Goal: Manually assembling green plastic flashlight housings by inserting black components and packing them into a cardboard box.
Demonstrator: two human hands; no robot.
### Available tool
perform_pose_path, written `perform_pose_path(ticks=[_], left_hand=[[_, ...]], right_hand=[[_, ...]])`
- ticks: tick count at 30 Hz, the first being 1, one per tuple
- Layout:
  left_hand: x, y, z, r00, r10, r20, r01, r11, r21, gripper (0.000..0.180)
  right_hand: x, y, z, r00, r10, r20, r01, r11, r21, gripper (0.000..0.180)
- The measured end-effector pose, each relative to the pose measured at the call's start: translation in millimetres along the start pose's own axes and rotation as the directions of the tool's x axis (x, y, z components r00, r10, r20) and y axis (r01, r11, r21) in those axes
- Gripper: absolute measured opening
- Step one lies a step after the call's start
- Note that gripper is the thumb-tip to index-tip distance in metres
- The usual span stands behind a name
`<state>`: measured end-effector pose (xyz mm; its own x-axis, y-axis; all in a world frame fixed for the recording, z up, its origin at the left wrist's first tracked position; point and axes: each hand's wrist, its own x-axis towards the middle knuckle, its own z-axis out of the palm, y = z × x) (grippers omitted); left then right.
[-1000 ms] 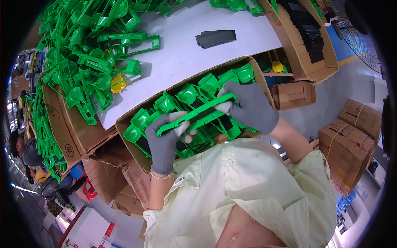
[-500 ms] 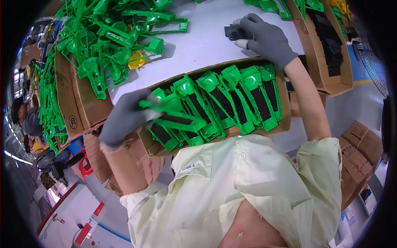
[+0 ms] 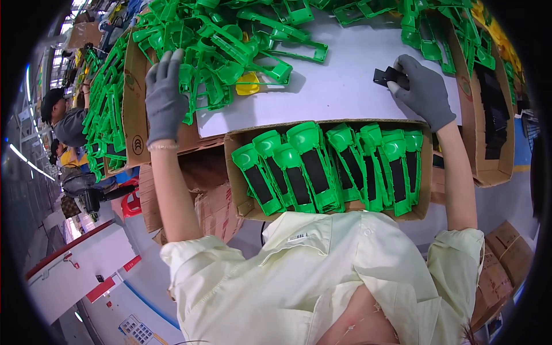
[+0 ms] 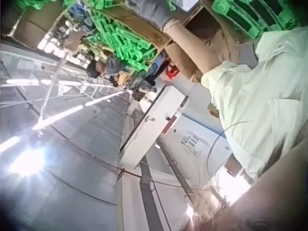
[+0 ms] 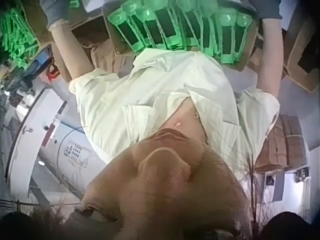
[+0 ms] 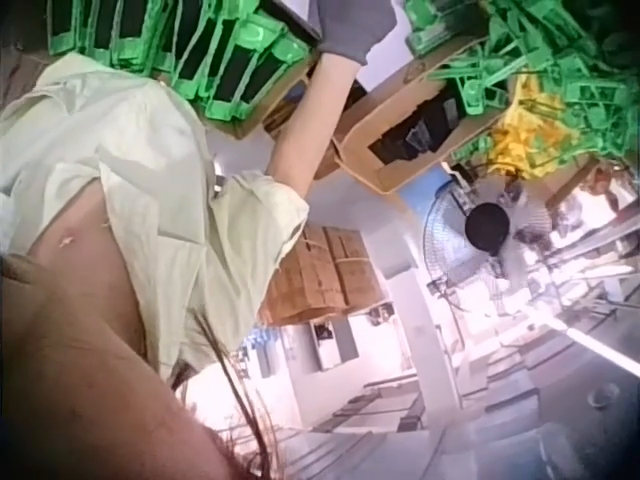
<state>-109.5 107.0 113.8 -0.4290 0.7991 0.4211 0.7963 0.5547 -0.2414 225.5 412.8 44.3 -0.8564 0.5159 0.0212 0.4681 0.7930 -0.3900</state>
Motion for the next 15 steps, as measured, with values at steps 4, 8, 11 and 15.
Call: perform_pose_path(ticks=[4,8,11,15], left_hand=[[11.1,-26.4,25.8,0.957,0.164,0.238,-0.142,0.984,-0.107,0.072],[5.3,-39.6,-9.3,0.958,0.146,0.247,-0.147,0.989,-0.015,0.054],[-2.4,-45.3,-61.5,0.967,-0.045,0.250,0.063,0.996,-0.066,0.030],[-28.7,-20.8,-111.7,0.889,-0.413,0.199,0.450,0.701,-0.554,0.018]], right_hand=[[-2.7,8.8,-7.8,0.972,-0.089,-0.219,0.100,0.994,0.044,0.030],[-16.4,8.6,-25.5,0.979,0.150,-0.140,-0.094,0.935,0.341,0.019],[-35.9,19.9,-29.0,0.945,0.153,-0.288,0.068,0.771,0.633,0.021],[-61.8,-30.3,-54.8,0.910,0.403,0.096,-0.305,0.493,0.815,0.018]])
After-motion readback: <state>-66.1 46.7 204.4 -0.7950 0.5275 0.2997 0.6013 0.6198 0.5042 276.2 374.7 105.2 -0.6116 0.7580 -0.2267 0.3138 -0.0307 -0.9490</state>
